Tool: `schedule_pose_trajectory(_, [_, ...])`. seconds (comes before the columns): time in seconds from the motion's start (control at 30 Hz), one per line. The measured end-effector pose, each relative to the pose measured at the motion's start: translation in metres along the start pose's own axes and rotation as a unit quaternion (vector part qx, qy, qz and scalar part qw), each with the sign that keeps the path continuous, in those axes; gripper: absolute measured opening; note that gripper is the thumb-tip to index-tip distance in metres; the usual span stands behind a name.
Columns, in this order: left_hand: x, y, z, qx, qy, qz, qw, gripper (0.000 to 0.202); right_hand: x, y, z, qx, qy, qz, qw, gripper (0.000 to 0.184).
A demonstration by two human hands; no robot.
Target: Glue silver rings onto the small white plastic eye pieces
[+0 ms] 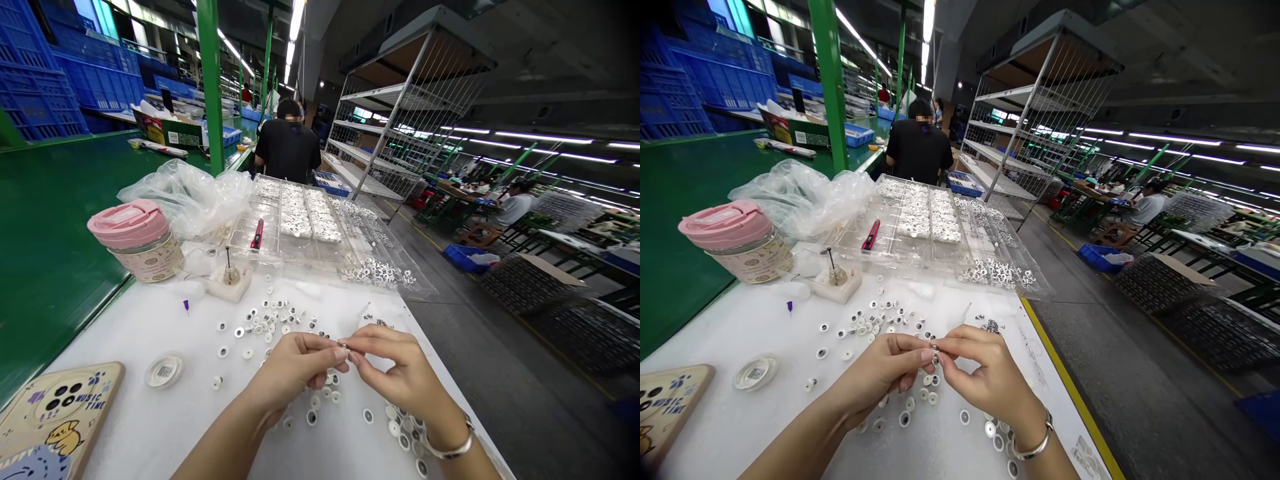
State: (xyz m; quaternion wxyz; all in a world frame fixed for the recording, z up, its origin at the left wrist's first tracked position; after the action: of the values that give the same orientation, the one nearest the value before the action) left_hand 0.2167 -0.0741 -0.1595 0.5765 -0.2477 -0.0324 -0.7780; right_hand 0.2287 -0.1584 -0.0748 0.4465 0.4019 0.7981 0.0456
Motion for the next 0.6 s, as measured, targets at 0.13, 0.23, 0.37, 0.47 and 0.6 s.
schedule_pose_trajectory(0.13, [0.000, 0.000, 0.003, 0.019, 0.028, 0.016, 0.999, 0.033, 0.002, 0.001, 0.010, 0.046, -0.004, 0.009, 0.999, 0.025])
schedule_pose_trajectory(0.23, [0.000, 0.000, 0.005, 0.032, 0.057, 0.030, 0.997, 0.037, 0.003, 0.001, 0.014, 0.069, -0.005, 0.011, 0.998, 0.021])
schedule_pose_trajectory(0.37, [-0.005, 0.000, 0.006, 0.046, 0.116, 0.068, 0.990, 0.041, 0.003, 0.002, 0.017, 0.091, -0.013, 0.027, 0.995, 0.017])
schedule_pose_trajectory(0.47, [-0.009, -0.002, 0.005, 0.053, 0.173, 0.090, 0.979, 0.045, 0.005, 0.002, 0.019, 0.110, -0.014, 0.039, 0.993, 0.016])
schedule_pose_trajectory(0.6, [-0.015, -0.005, 0.008, 0.062, 0.232, 0.132, 0.962, 0.046, 0.007, 0.002, 0.020, 0.123, -0.014, 0.064, 0.990, 0.017])
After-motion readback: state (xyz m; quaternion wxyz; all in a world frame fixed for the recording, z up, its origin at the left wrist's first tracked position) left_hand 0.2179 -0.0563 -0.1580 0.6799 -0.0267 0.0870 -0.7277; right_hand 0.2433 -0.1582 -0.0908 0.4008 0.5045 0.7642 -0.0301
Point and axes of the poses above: each hand's wrist, its own y-axis towards the middle knuckle, its own x-axis out of the palm, z = x × y, the point moved 9 cm from there along y, towards the middle knuckle, and after that the axes turned 2 degrees about -x, right-handed, at the moved point
